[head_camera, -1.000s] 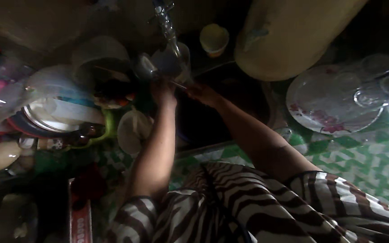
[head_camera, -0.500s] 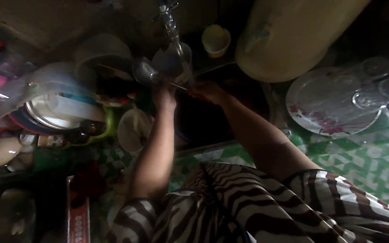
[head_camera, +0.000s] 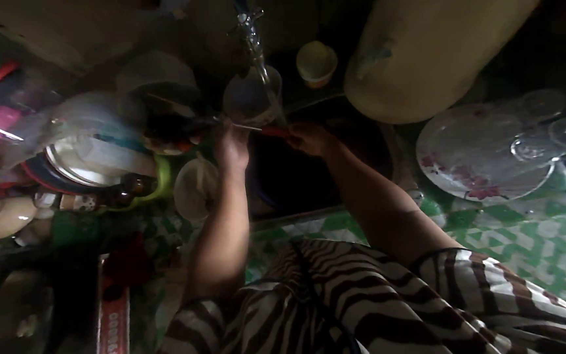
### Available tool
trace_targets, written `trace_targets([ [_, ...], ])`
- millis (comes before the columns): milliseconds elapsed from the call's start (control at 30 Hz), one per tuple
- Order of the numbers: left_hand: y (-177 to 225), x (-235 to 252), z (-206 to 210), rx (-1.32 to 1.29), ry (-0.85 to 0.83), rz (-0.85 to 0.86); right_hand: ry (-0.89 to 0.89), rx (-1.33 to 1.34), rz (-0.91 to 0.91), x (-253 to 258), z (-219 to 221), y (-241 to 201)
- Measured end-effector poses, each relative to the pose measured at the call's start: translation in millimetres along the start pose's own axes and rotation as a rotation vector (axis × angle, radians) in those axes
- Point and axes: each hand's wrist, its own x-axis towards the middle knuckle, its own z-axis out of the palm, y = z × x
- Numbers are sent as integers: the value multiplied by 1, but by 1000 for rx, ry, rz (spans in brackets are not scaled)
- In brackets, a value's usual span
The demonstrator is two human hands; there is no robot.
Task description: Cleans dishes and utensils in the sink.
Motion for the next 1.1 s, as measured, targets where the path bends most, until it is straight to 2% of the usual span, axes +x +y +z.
trace_targets([
  [100,-1,-1,6,52,50,-67,5,55,-62,6,-1,5],
  [267,5,-2,2,95,59,-68,-5,117,-138,0,6,4],
  [433,21,-6,-6,93,47,-18,-6,163,-111,0,16,-1],
  [600,24,-11,-15,75,-18,24,-29,181,-93,0,20,-3],
  [733,18,-21,-12,59,7,60,-26,190,-100,-1,18,-3],
  [833,11,-30,-6,103,29,41,68,123,-40,-6,19,-5],
  [933,-11,-51,-2,266,15,24,143,-54,94,-8,3,8],
  [1000,-24,-76,-2,524,-7,-13,114,-152,194,-14,-10,28],
  [1067,-19,-91,5,651,-22,-74,74,-168,208,-17,-11,46],
  [1100,-16,-94,5,634,-23,-89,78,-144,189,-18,-8,50],
])
